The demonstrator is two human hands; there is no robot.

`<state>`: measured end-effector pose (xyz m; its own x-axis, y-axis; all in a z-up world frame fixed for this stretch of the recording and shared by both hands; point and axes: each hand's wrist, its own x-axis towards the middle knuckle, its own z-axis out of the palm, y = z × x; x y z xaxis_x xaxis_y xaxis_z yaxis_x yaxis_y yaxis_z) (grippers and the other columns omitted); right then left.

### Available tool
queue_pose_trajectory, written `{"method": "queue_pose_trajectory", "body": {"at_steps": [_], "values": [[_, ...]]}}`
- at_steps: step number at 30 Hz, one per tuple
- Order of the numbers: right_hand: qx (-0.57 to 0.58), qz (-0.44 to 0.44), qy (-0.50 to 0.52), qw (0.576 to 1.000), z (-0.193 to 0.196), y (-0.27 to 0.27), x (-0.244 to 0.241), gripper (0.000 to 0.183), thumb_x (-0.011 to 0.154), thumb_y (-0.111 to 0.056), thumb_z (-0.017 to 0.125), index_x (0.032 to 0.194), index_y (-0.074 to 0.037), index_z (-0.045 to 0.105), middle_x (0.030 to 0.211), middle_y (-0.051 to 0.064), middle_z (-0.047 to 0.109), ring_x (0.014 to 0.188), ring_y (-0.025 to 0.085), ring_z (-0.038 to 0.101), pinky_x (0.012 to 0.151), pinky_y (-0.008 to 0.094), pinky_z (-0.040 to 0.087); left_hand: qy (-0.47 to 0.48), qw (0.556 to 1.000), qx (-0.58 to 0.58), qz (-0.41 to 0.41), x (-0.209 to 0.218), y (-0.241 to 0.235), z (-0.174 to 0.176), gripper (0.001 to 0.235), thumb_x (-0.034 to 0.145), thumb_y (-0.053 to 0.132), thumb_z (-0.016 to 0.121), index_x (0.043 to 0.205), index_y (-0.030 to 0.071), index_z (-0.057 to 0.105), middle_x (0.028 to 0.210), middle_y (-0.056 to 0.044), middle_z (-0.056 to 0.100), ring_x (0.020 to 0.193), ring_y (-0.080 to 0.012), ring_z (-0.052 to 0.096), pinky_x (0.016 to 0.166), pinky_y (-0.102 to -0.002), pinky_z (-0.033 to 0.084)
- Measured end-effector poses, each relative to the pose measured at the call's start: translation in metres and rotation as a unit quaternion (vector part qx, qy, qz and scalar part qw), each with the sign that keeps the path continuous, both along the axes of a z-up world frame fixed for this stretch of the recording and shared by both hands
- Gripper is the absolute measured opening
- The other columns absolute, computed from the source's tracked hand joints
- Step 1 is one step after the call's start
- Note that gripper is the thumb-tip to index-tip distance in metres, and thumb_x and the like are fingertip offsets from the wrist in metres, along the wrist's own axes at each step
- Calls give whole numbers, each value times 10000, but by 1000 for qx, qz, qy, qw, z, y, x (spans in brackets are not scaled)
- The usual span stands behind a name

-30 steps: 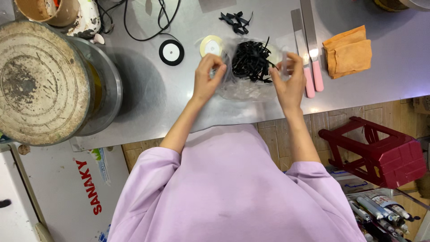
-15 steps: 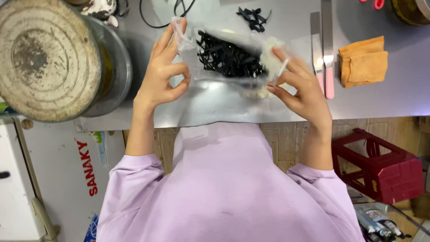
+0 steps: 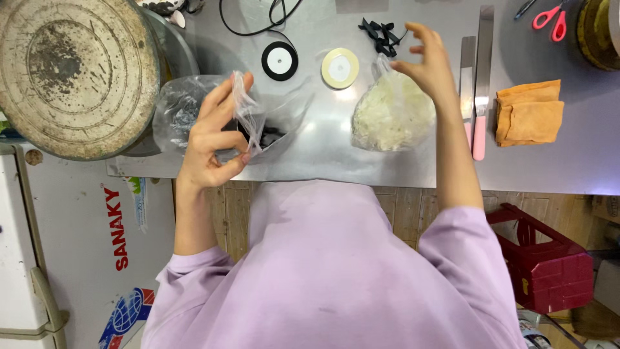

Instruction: The person handles rolls of white and black ribbon, then ties multiple white ribbon bows by hand and trims them with scissors. The person also briefly handles a bag of shredded white material and places it aside.

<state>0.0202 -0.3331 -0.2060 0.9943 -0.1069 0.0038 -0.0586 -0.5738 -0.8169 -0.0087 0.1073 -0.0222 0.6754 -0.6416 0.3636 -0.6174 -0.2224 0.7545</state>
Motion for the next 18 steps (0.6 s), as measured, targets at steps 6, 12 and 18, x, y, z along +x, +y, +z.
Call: {"method": "queue_pose_trajectory", "body": {"at_steps": [6,12,18], "values": [[-189,9,71,979,-96,5,89,859,635,-212,964,1394,-195,562,1344,195,506,1177,427,547,936,500,495,5,1000,-4,19,-14,7,-2,206,589,180,691,699,11,649,1552,-284,484,1531,-445,374,1273,-501,294],[-221,-38,48,973,-147,23,104,361,722,-77,804,1060,-159,708,1148,186,617,1028,386,615,843,479,543,44,999,-22,16,-19,-4,-20,159,628,158,693,709,26,655,1550,-262,491,1529,-452,358,1273,-520,270],[120,4,3,993,-111,3,109,134,829,17,683,948,-38,659,810,25,682,726,144,652,633,282,532,89,996,-23,-20,-17,-35,-44,135,701,144,712,727,34,637,1623,-212,429,1566,-442,319,1288,-528,278]]}}
